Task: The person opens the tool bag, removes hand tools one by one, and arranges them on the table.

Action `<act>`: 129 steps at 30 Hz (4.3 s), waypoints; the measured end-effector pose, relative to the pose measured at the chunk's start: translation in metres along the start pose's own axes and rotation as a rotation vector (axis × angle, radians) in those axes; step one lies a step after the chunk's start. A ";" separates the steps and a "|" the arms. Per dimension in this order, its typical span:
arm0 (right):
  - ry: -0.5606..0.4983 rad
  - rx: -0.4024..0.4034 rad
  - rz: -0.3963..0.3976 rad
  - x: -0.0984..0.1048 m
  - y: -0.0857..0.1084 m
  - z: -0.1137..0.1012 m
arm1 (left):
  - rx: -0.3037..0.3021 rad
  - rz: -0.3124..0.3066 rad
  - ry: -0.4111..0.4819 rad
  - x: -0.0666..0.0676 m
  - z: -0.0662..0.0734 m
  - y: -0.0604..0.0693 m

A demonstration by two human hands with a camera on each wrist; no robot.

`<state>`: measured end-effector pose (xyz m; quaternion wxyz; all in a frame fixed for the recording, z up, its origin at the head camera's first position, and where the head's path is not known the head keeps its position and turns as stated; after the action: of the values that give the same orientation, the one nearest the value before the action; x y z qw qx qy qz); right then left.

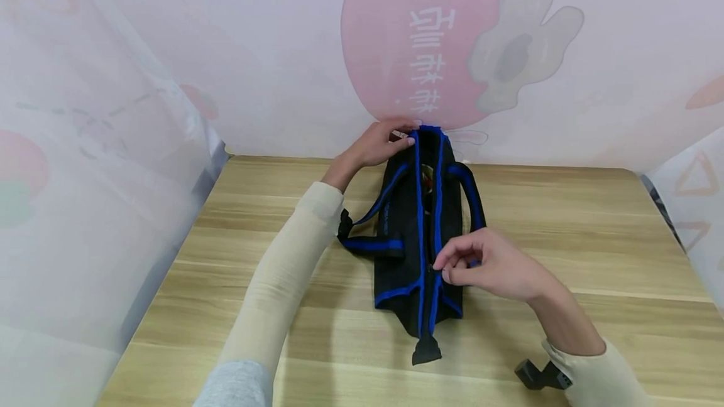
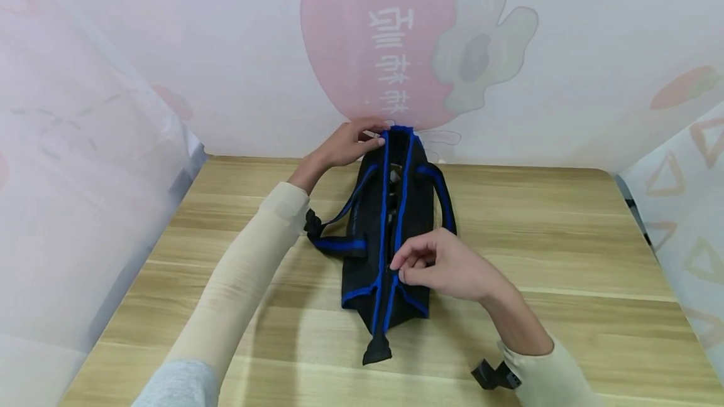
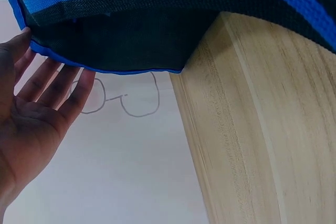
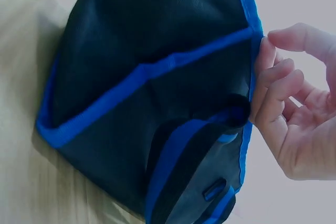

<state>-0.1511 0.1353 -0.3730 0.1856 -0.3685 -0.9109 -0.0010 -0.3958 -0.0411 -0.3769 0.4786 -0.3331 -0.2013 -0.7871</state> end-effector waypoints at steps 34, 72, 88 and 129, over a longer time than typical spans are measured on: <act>0.066 0.004 0.122 0.015 -0.001 0.001 | 0.018 0.123 -0.053 -0.011 0.015 0.064; 0.130 -0.072 0.283 0.049 -0.052 0.026 | 0.146 0.080 -0.047 -0.040 0.054 0.129; 0.152 -0.080 0.271 0.047 -0.051 0.028 | 0.145 0.105 -0.057 -0.040 0.051 0.125; 0.286 -0.143 0.325 0.056 -0.041 0.026 | 0.238 0.083 -0.067 -0.027 0.048 0.127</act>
<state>-0.2246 0.1467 -0.3721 0.2840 -0.5188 -0.8016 -0.0876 -0.2589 -0.0523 -0.3632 0.5398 -0.3080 -0.2950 -0.7257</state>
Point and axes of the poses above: each hand's wrist, its own y-axis away from the middle knuckle, its own x-axis out of the back of the hand, z = x × y, the point moved 7 cm from there along -y, towards the middle knuckle, and after that the axes turned 15 degrees about x, right-handed, at the moved point
